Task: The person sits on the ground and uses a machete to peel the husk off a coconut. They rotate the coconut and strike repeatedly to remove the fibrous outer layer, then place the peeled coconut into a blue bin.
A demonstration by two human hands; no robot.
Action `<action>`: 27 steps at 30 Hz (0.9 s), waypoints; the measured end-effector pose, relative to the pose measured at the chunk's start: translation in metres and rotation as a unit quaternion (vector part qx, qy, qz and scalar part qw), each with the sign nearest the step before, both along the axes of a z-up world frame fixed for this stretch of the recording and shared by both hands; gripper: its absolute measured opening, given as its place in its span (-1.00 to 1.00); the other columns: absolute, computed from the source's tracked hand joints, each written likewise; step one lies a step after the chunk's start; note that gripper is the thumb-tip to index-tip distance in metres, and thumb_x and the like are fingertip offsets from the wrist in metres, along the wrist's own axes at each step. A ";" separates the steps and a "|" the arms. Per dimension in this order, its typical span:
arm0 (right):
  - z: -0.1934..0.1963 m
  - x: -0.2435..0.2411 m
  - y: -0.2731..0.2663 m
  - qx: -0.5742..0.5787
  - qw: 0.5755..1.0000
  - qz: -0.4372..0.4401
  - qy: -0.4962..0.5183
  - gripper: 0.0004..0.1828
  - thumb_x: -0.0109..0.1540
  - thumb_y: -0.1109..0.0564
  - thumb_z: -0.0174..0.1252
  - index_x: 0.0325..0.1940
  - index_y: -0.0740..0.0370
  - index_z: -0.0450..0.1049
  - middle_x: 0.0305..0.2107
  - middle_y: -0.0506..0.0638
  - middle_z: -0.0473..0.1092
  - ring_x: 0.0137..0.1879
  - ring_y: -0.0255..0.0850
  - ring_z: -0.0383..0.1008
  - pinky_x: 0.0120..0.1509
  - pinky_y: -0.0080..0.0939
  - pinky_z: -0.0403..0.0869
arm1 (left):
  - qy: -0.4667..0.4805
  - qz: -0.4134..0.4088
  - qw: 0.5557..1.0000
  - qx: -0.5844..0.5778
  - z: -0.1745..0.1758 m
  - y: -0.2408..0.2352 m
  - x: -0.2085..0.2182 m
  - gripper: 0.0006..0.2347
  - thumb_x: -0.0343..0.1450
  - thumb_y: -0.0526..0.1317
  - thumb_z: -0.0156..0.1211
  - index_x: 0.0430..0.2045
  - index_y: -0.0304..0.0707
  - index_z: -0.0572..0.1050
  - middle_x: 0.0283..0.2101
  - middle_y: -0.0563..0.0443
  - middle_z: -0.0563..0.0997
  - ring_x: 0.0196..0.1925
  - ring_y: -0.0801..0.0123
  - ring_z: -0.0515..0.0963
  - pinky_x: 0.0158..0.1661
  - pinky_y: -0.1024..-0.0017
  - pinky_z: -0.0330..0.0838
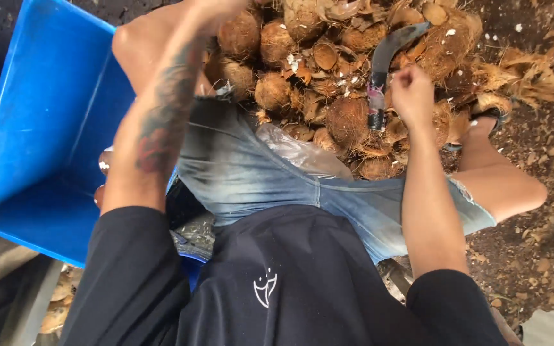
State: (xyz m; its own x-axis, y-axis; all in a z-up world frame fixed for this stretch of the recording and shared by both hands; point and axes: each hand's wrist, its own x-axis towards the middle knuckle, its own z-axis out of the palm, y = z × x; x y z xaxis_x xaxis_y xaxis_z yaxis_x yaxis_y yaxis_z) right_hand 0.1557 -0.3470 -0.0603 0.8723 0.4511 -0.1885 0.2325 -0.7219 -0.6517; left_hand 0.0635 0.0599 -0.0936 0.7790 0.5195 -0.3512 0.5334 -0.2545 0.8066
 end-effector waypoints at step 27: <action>-0.021 -0.016 -0.014 0.097 0.944 -0.272 0.159 -0.68 0.26 0.32 0.12 0.09 0.29 0.32 -0.47 0.08 0.49 -0.49 -0.25 0.54 -0.45 -0.30 0.56 | 0.195 0.208 0.957 0.061 -0.139 0.003 -0.017 -0.09 -0.09 0.11 0.82 0.15 0.00 0.41 0.13 -0.12 0.58 0.26 -0.02 0.61 0.33 0.18 0.45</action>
